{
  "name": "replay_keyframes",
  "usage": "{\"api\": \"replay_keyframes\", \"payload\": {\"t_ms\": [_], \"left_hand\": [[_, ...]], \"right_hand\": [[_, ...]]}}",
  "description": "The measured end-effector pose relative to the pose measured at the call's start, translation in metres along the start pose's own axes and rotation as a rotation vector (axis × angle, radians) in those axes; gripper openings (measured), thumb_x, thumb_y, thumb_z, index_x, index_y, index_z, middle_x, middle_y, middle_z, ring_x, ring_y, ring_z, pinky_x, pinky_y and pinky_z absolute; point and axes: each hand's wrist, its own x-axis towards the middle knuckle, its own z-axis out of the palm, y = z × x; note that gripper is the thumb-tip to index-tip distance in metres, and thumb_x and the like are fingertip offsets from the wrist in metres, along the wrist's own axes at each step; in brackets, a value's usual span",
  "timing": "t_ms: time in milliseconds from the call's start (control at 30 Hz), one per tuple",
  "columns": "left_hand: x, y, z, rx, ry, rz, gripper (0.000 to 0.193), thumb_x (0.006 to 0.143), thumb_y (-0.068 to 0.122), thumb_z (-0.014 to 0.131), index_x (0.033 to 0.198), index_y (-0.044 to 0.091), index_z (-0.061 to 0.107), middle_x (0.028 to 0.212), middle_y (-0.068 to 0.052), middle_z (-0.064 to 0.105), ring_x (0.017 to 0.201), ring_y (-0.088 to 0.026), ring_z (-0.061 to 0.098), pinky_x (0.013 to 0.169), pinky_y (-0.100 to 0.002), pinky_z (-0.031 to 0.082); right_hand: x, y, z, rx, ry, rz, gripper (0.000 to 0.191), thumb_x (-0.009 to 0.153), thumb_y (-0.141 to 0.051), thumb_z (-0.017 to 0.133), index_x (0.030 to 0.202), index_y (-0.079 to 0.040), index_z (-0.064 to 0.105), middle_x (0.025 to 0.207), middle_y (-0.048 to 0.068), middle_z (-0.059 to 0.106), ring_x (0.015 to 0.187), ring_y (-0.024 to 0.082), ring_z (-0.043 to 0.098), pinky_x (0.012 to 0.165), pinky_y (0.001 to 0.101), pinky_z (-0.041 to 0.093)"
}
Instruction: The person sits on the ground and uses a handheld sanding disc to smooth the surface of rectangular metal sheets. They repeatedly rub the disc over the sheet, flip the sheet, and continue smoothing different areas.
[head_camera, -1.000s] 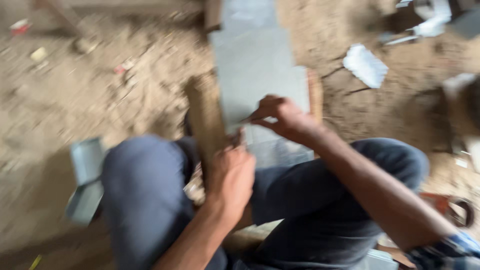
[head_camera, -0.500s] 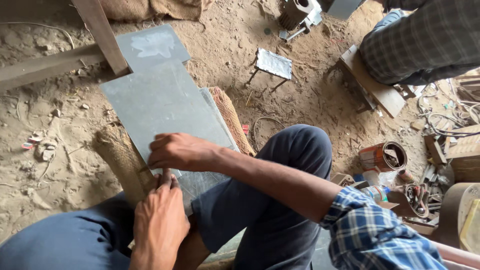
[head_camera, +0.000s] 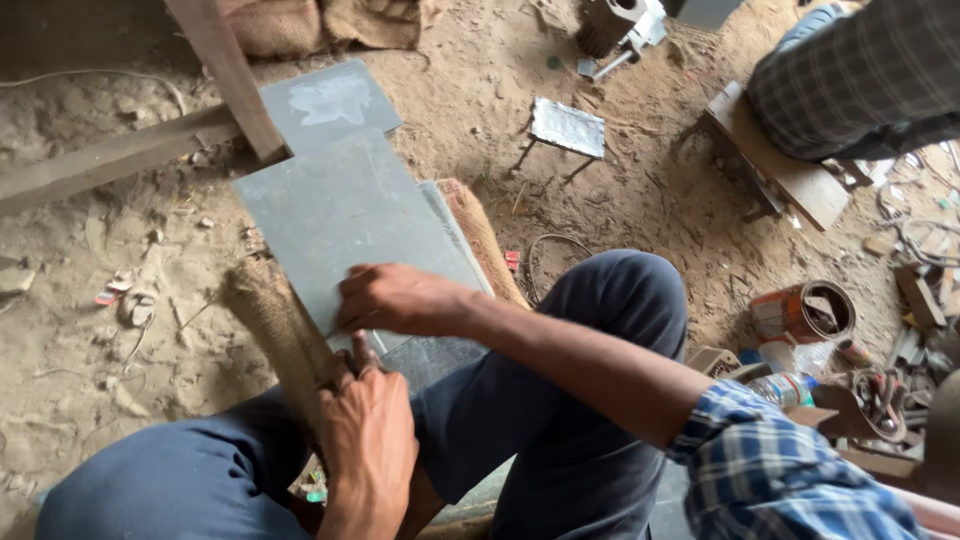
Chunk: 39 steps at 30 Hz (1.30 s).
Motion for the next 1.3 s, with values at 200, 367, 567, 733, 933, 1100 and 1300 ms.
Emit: {"api": "replay_keyframes", "payload": {"t_ms": [200,367,567,733,933,1100,1300], "left_hand": [[-0.005,-0.029,0.018,-0.331,0.116,0.051,0.016,0.073,0.01,0.079,0.089,0.009,0.077,0.106,-0.016,0.072,0.103,-0.034,0.068,0.086,-0.05,0.055],[0.0,-0.023,0.03,-0.215,0.277,-0.087,0.007,0.084,0.009,0.075,0.085,0.003,0.079,0.15,-0.017,0.057,0.098,-0.032,0.071,0.073,-0.046,0.059],[0.001,-0.025,0.028,-0.131,0.026,-0.038,0.012,0.09,0.016,0.072,0.089,0.006,0.078,0.123,-0.015,0.071,0.129,-0.035,0.057,0.093,-0.054,0.056],[-0.003,-0.02,0.015,-0.078,0.102,-0.061,0.011,0.084,0.018,0.073,0.086,0.009,0.079,0.142,-0.014,0.056,0.131,-0.039,0.055,0.091,-0.058,0.055],[-0.004,-0.023,0.026,-0.181,0.078,-0.088,0.014,0.095,0.015,0.068,0.093,0.008,0.08,0.126,-0.012,0.07,0.121,-0.033,0.063,0.09,-0.057,0.054],[-0.003,-0.014,0.029,-0.183,0.079,-0.09,0.015,0.094,0.007,0.064,0.097,0.006,0.078,0.134,-0.015,0.057,0.126,-0.035,0.057,0.104,-0.059,0.049],[-0.006,-0.014,0.059,0.009,0.415,-0.146,0.047,0.087,-0.002,0.057,0.133,-0.005,0.059,0.159,-0.021,0.031,0.14,-0.041,0.043,0.115,-0.056,0.042]], "right_hand": [[0.003,0.015,0.017,-0.04,-0.1,0.093,0.02,0.089,-0.017,0.073,0.103,-0.004,0.076,0.097,0.013,0.069,0.101,0.032,0.062,0.09,0.0434,0.052],[0.019,-0.001,0.011,-0.073,-0.079,0.128,0.018,0.089,-0.016,0.077,0.104,-0.007,0.08,0.092,0.011,0.074,0.087,0.029,0.066,0.082,0.0424,0.055],[0.023,0.01,0.037,-0.151,-0.083,0.086,0.013,0.093,-0.015,0.076,0.103,-0.009,0.081,0.093,0.008,0.077,0.083,0.02,0.067,0.072,0.0331,0.058],[0.018,0.008,0.025,-0.157,-0.074,0.062,0.012,0.093,-0.014,0.077,0.102,-0.007,0.08,0.094,0.01,0.077,0.083,0.02,0.067,0.073,0.0336,0.058],[0.026,0.008,0.035,-0.157,-0.081,0.044,0.01,0.094,-0.014,0.077,0.099,-0.007,0.08,0.094,0.01,0.077,0.085,0.02,0.068,0.073,0.0328,0.06],[0.025,0.023,0.029,-0.089,-0.079,0.062,0.012,0.092,-0.014,0.079,0.102,-0.008,0.081,0.098,0.009,0.078,0.086,0.02,0.07,0.075,0.0358,0.059],[-0.014,0.051,-0.06,-0.173,0.584,0.463,0.014,0.108,-0.015,0.076,0.106,-0.001,0.073,0.102,0.011,0.076,0.092,0.015,0.076,0.08,0.0329,0.067]]}}
